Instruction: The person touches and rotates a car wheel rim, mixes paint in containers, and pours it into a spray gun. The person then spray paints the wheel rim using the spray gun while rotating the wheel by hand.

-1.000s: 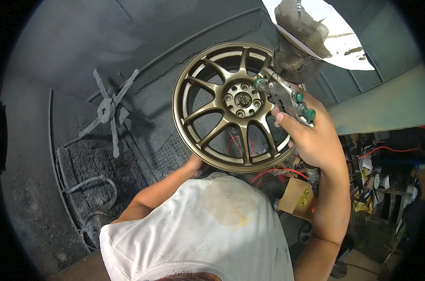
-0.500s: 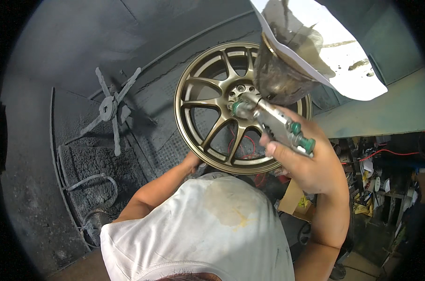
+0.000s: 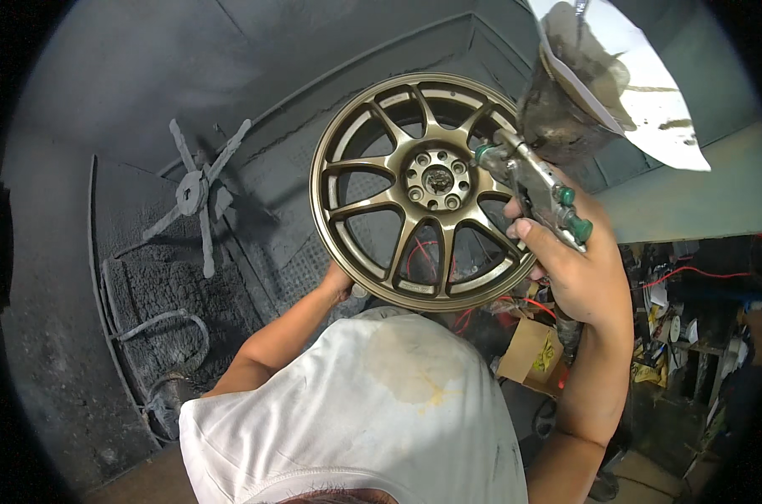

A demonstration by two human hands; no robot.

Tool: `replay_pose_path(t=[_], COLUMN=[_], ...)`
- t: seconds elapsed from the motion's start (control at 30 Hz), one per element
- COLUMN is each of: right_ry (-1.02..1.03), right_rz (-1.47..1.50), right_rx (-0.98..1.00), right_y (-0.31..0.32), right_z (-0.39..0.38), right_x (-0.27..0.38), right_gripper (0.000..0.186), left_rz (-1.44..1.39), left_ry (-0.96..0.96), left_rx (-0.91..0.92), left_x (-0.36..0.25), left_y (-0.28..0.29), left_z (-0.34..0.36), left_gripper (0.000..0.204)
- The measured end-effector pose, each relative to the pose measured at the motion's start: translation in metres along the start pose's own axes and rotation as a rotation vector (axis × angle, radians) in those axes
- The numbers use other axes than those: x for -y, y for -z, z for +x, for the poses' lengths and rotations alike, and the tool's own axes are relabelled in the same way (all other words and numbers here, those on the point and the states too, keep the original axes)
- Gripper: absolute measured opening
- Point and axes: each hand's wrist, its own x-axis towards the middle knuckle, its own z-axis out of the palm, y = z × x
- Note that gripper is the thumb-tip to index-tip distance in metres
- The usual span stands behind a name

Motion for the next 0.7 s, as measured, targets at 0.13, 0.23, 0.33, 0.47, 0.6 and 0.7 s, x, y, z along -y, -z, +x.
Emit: replay_pose_path(t=[0.13, 0.23, 0.33, 0.47, 0.6, 0.7], right_ry=[-0.131, -0.077, -0.048, -0.042, -0.043, 0.024], right_rz=[-0.037, -0.104, -0.076, 0.087, 0.105, 0.040], right_rx=[0.162, 0.132, 0.012, 0.168, 0.248, 0.171], right_y=[0.001, -0.006, -0.005, -0.003, -0.008, -0.013], right_z=[0.006, 0.005, 0.001, -0.003, -0.006, -0.007], right_x=[0.001, 0.000, -0.004, 0.002, 0.002, -0.004], right_gripper=[0.051, 0.051, 0.053, 0.053, 0.049, 0.051], left_rz=[0.033, -0.013, -0.048, 0.030, 0.101, 0.620], left_ry=[-0.109, -0.010, -0.021, -0.055, -0.084, -0.194], left_rx=[0.013, 0.038, 0.054, 0.023, 0.075, 0.366], left_x=[0.014, 0.009, 0.038, 0.045, 0.053, 0.063], left_y=[-0.011, -0.022, -0.014, -0.029, -0.032, -0.015], left_z=[-0.011, -0.027, -0.015, -0.025, -0.031, -0.027], left_gripper=[0.030, 0.029, 0.036, 0.030, 0.028, 0.033])
